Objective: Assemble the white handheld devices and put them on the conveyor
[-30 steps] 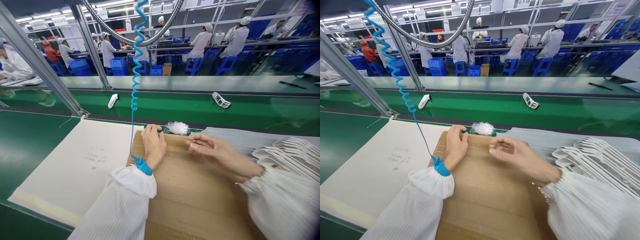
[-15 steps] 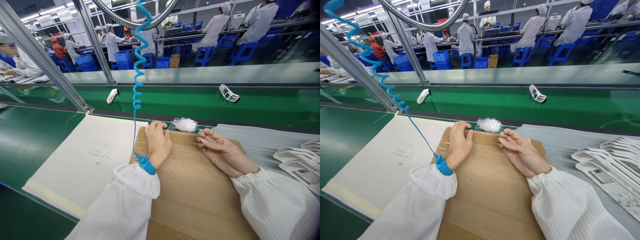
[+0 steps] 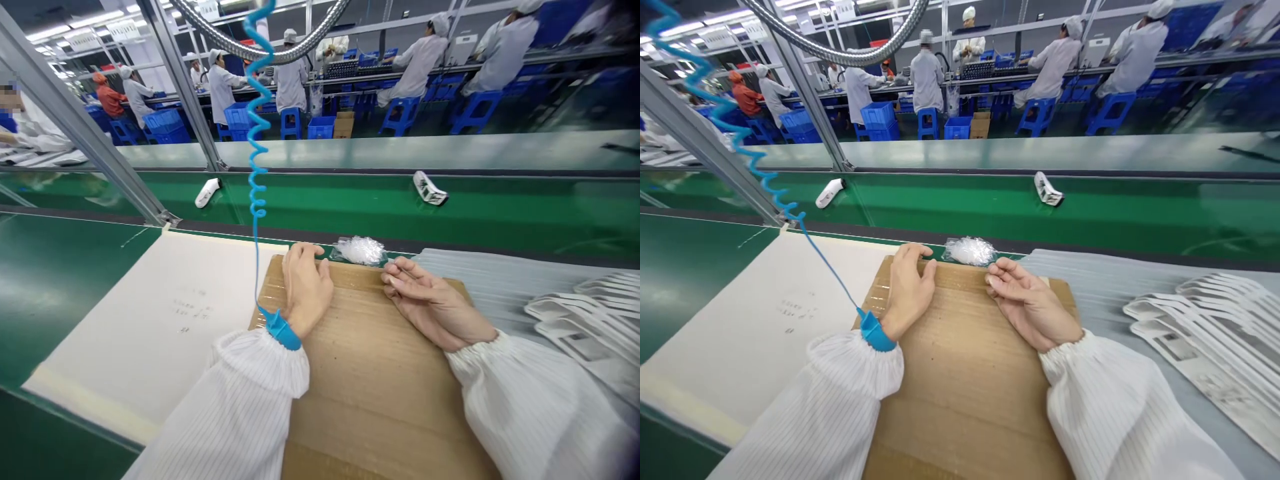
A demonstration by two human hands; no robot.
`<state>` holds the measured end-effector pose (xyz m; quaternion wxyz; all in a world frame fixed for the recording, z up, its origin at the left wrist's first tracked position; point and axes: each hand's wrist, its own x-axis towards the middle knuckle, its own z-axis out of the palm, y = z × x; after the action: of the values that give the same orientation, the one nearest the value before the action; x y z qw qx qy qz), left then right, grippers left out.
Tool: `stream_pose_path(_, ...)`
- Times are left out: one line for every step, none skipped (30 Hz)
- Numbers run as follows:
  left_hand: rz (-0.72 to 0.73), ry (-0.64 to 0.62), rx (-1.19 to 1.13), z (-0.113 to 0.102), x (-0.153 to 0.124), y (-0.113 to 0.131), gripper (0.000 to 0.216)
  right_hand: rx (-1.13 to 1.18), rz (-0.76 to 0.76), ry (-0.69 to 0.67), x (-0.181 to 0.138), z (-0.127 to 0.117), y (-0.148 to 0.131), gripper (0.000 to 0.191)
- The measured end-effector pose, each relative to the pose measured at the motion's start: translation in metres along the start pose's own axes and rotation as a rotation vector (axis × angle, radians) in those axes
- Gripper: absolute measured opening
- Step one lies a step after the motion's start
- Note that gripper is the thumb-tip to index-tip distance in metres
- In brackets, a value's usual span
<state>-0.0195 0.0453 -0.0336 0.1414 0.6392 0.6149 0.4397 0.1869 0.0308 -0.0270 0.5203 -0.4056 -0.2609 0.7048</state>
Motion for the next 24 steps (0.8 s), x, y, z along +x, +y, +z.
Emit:
stream_pose_path(0.005,0.007,-0.001,0.000,0.000,0.000,0.016,0.006,-0.003,-0.009,0.000,0.001,0.000,0.043)
stream_pose_path(0.008,0.012,-0.001,0.000,0.000,-0.001,0.016,0.011,-0.007,-0.018,0.000,0.002,0.000,0.043)
stream_pose_path(0.009,0.015,-0.002,0.001,0.000,-0.002,0.017,0.015,-0.009,-0.026,0.000,0.002,0.000,0.042)
stream_pose_path(0.008,0.017,-0.004,0.001,0.001,-0.003,0.017,0.017,-0.009,-0.031,0.000,0.003,0.000,0.042)
stream_pose_path(0.008,0.017,-0.005,0.001,0.001,-0.003,0.016,0.019,-0.009,-0.033,0.000,0.004,0.000,0.041)
stream_pose_path(0.009,0.016,-0.007,0.001,0.001,-0.004,0.016,0.020,-0.009,-0.033,0.000,0.004,0.000,0.041)
stream_pose_path(0.010,0.016,-0.008,0.001,0.001,-0.004,0.016,0.020,-0.009,-0.033,0.000,0.004,0.001,0.040)
stream_pose_path(0.012,0.015,-0.009,0.001,0.001,-0.004,0.016,0.019,-0.012,-0.033,0.000,0.003,0.001,0.039)
stream_pose_path(0.012,0.016,-0.009,0.001,0.001,-0.004,0.016,0.018,-0.016,-0.036,0.001,0.002,0.001,0.039)
stream_pose_path(0.012,0.016,-0.009,0.001,0.001,-0.005,0.016,0.018,-0.019,-0.041,0.001,0.002,0.001,0.038)
stream_pose_path(0.011,0.017,-0.007,0.002,0.000,-0.005,0.016,0.017,-0.019,-0.049,0.001,0.001,0.002,0.037)
stream_pose_path(0.011,0.018,-0.006,0.002,0.000,-0.005,0.016,0.018,-0.017,-0.053,0.001,0.000,0.002,0.037)
stream_pose_path(0.014,0.020,-0.004,0.002,0.000,-0.005,0.016,0.018,-0.016,-0.052,0.002,-0.001,0.002,0.037)
stream_pose_path(0.018,0.022,-0.001,0.002,0.000,-0.005,0.016,0.018,-0.013,-0.050,0.002,-0.001,0.002,0.038)
stream_pose_path(0.023,0.023,0.000,0.002,0.000,-0.005,0.016,0.018,-0.013,-0.046,0.002,-0.001,0.002,0.038)
stream_pose_path(0.028,0.022,0.000,0.002,0.001,-0.006,0.016,0.016,-0.013,-0.041,0.002,-0.001,0.002,0.039)
stream_pose_path(0.032,0.022,0.002,0.002,0.001,-0.006,0.017,0.014,-0.014,-0.038,0.001,0.000,0.002,0.039)
stream_pose_path(0.034,0.024,0.005,0.002,0.001,-0.007,0.017,0.011,-0.014,-0.037,0.001,0.001,0.001,0.039)
stream_pose_path(0.035,0.027,0.010,0.002,0.002,-0.007,0.017,0.008,-0.013,-0.038,0.000,0.003,0.001,0.039)
stream_pose_path(0.037,0.031,0.017,0.002,0.002,-0.008,0.017,0.005,-0.015,-0.037,0.000,0.004,0.000,0.039)
stream_pose_path(0.041,0.036,0.024,0.001,0.002,-0.010,0.017,0.002,-0.018,-0.035,-0.001,0.004,0.000,0.039)
stream_pose_path(0.045,0.040,0.032,0.001,0.003,-0.011,0.017,0.000,-0.022,-0.036,-0.001,0.005,0.000,0.040)
stream_pose_path(0.049,0.044,0.037,0.000,0.003,-0.012,0.016,-0.002,-0.028,-0.036,-0.001,0.005,0.000,0.040)
stream_pose_path(0.055,0.052,0.043,-0.002,0.003,-0.014,0.015,-0.003,-0.033,-0.039,0.000,0.005,0.001,0.040)
